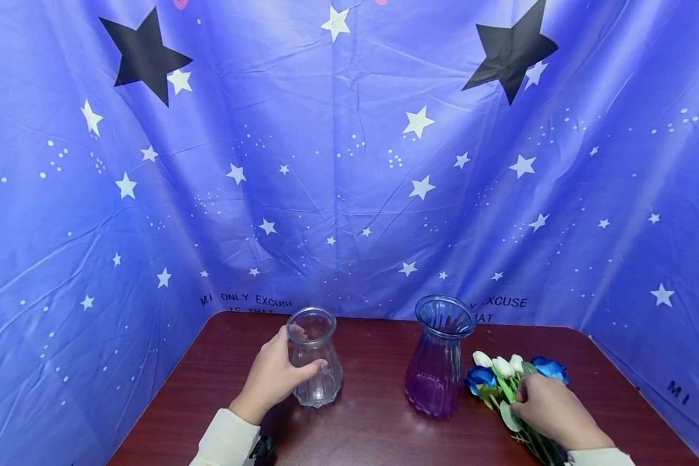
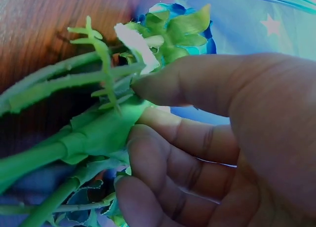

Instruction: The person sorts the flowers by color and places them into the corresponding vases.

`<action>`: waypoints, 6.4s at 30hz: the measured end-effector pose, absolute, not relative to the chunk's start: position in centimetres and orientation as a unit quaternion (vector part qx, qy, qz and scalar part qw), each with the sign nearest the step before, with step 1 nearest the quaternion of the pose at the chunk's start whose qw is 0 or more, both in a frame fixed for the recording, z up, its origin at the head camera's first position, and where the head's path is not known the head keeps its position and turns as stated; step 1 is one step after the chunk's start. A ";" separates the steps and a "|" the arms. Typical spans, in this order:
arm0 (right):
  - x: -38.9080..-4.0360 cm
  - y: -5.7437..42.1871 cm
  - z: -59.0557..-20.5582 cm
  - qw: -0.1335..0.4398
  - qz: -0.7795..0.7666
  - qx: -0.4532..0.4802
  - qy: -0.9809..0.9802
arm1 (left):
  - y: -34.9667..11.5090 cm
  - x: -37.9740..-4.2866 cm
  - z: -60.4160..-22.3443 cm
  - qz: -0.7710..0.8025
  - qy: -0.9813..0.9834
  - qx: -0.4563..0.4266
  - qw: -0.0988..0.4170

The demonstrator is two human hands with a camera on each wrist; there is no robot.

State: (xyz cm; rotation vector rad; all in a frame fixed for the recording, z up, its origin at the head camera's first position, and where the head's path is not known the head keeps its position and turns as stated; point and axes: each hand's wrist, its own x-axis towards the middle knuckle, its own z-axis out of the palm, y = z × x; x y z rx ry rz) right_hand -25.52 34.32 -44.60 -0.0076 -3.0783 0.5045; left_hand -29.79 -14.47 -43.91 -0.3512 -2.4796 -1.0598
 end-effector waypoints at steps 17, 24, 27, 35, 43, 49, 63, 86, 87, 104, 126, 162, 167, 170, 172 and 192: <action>-25.1 34.7 -43.5 -0.007 0.167 -0.038 -0.985 | -14.5 -29.7 -43.7 -0.389 -0.888 -0.131 0.207; -24.8 34.7 -42.8 0.012 0.165 -0.042 -0.985 | -14.5 -29.7 -43.6 -0.387 -0.889 -0.133 0.205; -24.6 34.6 -42.5 0.040 0.160 -0.039 -0.985 | -14.5 -29.7 -43.6 -0.387 -0.889 -0.135 0.205; -24.5 34.6 -41.9 0.119 0.173 -0.055 -0.976 | -14.6 -29.7 -43.6 -0.386 -0.888 -0.138 0.206; -24.3 34.3 -41.4 0.176 0.192 -0.069 -0.963 | -14.6 -29.6 -43.5 -0.388 -0.890 -0.134 0.199; -24.1 33.9 -40.9 0.208 0.221 -0.077 -0.950 | -14.6 -29.7 -43.7 -0.389 -0.890 -0.133 0.197; -24.1 33.4 -40.5 0.298 0.262 -0.077 -0.915 | -14.7 -29.8 -43.7 -0.391 -0.890 -0.130 0.194; -22.6 32.1 -37.3 0.342 0.334 -0.045 -0.877 | -14.7 -29.9 -43.7 -0.395 -0.888 -0.135 0.194; -22.5 32.0 -37.2 0.341 0.339 -0.043 -0.876 | -14.7 -29.9 -43.7 -0.395 -0.888 -0.135 0.194; -21.4 28.7 -34.4 0.385 0.417 -0.010 -0.823 | -14.7 -29.9 -43.8 -0.393 -0.890 -0.130 0.189; -19.0 24.8 -31.4 0.352 0.603 0.017 -0.716 | -14.7 -29.8 -43.8 -0.382 -0.892 -0.136 0.199; -19.0 19.6 -29.8 0.359 0.734 0.236 -0.527 | -14.6 -30.1 -44.0 -0.386 -0.887 -0.150 0.207; -18.9 19.0 -29.7 0.366 0.731 0.227 -0.528 | -14.7 -30.1 -43.9 -0.387 -0.886 -0.150 0.206; -19.3 18.8 -29.9 0.370 0.733 0.262 -0.507 | -14.7 -30.1 -44.0 -0.386 -0.886 -0.149 0.207; -19.6 18.7 -30.1 0.372 0.728 0.271 -0.507 | -14.7 -30.2 -44.0 -0.385 -0.886 -0.150 0.209; -20.6 16.0 -31.5 0.347 0.743 0.262 -0.509 | -14.5 -30.0 -43.7 -0.383 -0.889 -0.144 0.206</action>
